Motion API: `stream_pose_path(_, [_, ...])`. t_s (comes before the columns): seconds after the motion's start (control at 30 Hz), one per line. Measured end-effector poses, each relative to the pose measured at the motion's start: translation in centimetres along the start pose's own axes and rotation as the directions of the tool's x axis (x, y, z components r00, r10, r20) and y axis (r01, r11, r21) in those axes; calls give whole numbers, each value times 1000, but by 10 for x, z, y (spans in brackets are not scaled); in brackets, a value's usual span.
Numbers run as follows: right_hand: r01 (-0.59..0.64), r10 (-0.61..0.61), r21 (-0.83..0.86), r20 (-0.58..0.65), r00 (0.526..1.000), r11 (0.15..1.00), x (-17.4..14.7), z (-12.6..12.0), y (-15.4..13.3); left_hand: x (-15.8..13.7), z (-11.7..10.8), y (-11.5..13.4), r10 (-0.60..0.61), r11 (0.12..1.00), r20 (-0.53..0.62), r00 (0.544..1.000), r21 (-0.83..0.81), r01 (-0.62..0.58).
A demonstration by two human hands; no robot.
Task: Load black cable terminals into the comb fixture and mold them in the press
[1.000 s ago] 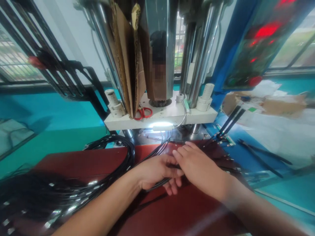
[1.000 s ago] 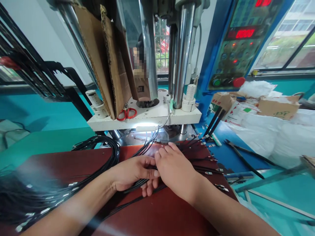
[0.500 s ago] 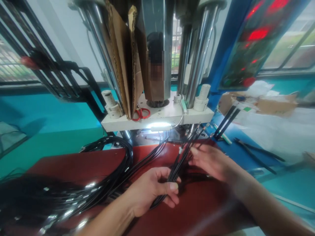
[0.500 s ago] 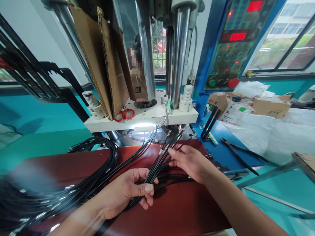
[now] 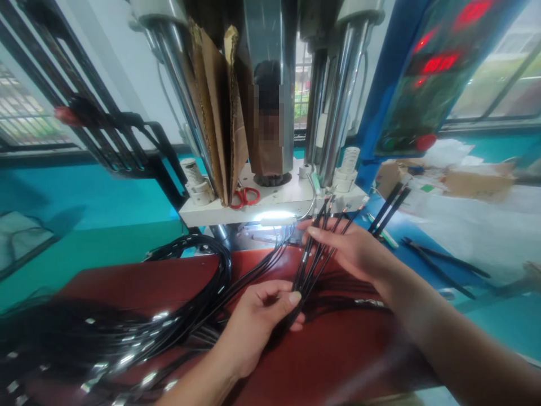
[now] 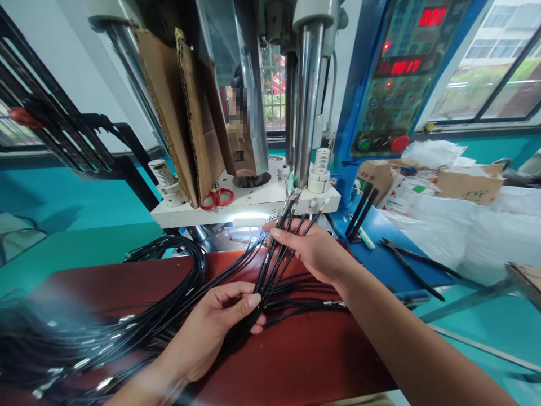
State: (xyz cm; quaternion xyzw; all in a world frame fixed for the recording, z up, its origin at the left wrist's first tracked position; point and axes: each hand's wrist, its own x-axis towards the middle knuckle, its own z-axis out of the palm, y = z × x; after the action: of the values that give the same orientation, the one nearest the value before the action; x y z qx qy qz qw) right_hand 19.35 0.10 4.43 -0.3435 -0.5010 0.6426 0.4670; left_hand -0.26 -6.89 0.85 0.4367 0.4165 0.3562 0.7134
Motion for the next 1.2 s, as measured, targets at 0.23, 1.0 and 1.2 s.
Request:
stream_pose_path(0.23, [126,-126,-115,12,992,985,-2,7,-11,8,-3,13,207,945,-138,968,285,-161])
stream_pose_path(1.0, [41,-42,-19,-72,997,999,0,-3,7,2,6,8,328,765,-42,944,597,-240])
stream_pose_path(1.2, [-45,43,-21,-86,995,999,-3,3,5,0,8,12,140,940,119,983,295,-170])
